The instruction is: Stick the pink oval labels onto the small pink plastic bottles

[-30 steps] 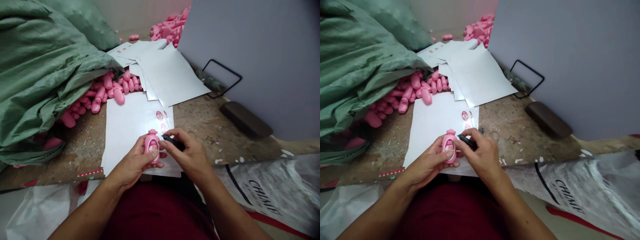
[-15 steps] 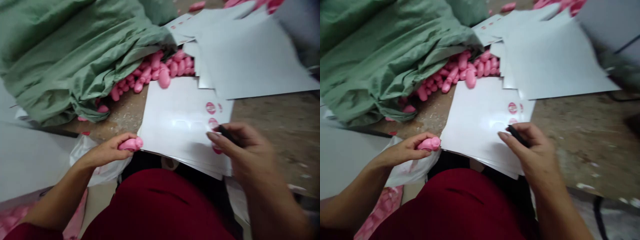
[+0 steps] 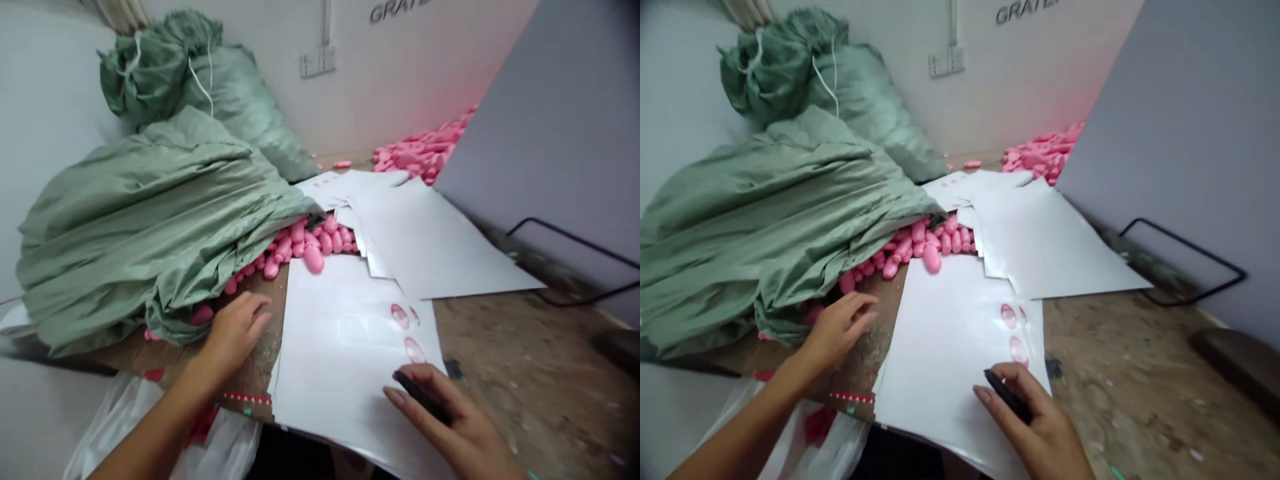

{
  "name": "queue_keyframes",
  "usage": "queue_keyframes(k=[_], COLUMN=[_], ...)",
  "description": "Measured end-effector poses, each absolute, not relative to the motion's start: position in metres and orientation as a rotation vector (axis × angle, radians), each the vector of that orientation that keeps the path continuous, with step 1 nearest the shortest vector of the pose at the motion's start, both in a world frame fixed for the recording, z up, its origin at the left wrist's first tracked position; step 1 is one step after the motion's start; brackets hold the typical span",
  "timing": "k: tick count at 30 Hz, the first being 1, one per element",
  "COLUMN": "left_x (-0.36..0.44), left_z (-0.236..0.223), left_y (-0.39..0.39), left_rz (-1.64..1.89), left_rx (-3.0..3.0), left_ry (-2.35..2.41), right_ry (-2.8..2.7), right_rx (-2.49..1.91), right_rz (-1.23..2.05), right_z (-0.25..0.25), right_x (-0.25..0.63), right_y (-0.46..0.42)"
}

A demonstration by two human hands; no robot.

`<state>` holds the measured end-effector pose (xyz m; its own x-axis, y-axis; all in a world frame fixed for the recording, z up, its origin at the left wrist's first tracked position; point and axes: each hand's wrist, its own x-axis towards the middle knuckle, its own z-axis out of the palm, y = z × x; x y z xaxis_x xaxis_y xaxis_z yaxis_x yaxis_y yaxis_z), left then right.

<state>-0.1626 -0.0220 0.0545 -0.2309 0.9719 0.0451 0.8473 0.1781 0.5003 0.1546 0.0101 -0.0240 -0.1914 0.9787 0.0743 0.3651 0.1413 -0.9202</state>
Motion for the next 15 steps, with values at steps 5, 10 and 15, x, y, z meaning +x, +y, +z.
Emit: queue_keyframes(k=[5, 10, 15], left_x=[-0.153, -0.154, -0.159], left_z=[0.044, 0.036, 0.045], left_y=[0.084, 0.108, 0.085], left_rz=[0.673, 0.445, 0.306], left_rx=[1.660, 1.561, 1.651], left_ry=[2.314, 2.380, 2.316], right_ry=[-1.689, -1.469, -1.128], right_rx=[-1.335, -1.466, -1.416], right_rz=[1.031, 1.056, 1.270], right_z=[-0.009, 0.002, -0.006], right_x=[0.164, 0.190, 0.192], right_y=[0.004, 0.003, 0.008])
